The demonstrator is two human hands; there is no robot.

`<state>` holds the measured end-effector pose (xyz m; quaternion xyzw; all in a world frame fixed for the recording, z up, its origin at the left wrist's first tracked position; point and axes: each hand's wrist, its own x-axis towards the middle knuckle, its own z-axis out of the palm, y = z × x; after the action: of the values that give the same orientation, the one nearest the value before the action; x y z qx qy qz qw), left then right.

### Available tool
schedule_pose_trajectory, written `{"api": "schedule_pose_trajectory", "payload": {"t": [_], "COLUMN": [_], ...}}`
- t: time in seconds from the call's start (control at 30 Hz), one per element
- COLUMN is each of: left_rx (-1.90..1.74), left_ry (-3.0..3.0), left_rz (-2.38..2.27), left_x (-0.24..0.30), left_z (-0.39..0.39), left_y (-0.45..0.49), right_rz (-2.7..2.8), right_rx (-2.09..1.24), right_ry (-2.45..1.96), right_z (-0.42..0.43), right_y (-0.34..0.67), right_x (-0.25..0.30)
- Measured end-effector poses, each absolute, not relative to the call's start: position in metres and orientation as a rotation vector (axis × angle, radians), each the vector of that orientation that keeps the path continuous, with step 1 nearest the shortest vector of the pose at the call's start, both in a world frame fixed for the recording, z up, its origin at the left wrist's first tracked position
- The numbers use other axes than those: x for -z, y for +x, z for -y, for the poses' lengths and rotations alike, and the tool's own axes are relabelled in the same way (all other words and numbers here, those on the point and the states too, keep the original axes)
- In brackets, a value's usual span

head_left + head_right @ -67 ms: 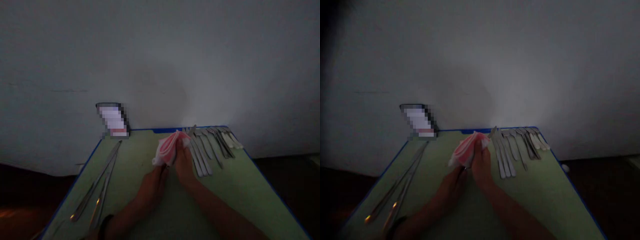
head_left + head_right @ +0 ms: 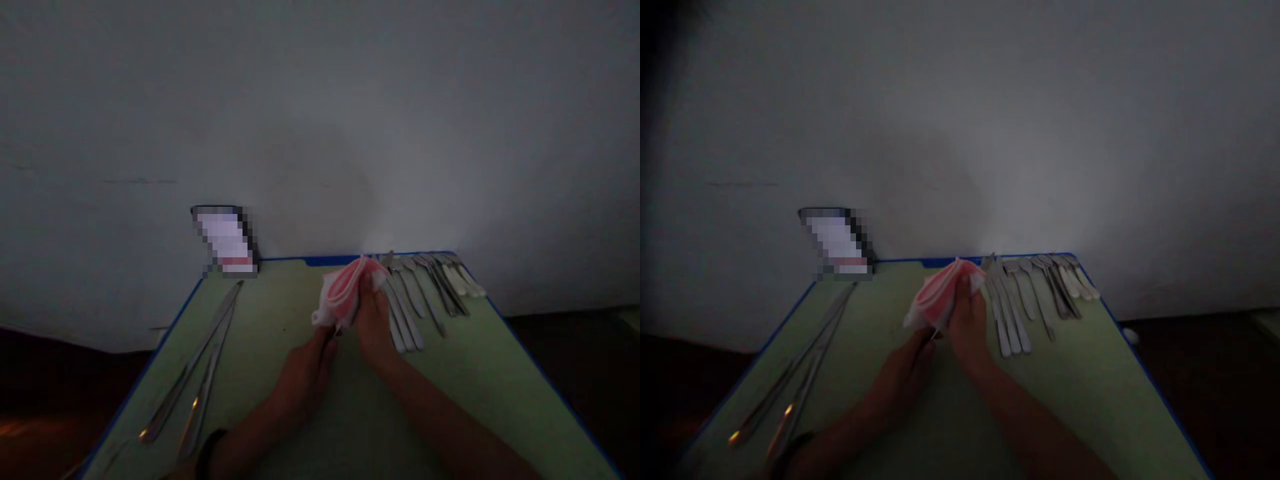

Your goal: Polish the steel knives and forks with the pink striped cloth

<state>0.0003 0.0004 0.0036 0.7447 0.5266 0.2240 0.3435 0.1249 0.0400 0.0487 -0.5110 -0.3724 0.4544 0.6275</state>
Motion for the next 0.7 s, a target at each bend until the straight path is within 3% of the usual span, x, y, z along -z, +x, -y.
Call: {"api": "schedule_pose_trajectory", "payload": {"t": [0.27,0.43,0.7], "left_rx": [-0.488,-0.505,-0.448], "left_ry": [1.986,2.001,2.012], "left_rz": [-1.307,-1.299,-1.375], "left_x": [-0.011,-0.009,-0.005], "left_z": [0.003,0.005,0.004], "left_y": [0.002,0.004,0.003], "right_rz": [0.707,0.617,0.819], "right_rx": [-0.793,-0.842,-0.861], "right_ry": [-1.181,-1.093,-1.301], "right_z": [-0.061,-0.065,-0.051], "right_y": [0.161,0.163,0.138], "right_x": [-0.062,-0.066,-0.047]}}
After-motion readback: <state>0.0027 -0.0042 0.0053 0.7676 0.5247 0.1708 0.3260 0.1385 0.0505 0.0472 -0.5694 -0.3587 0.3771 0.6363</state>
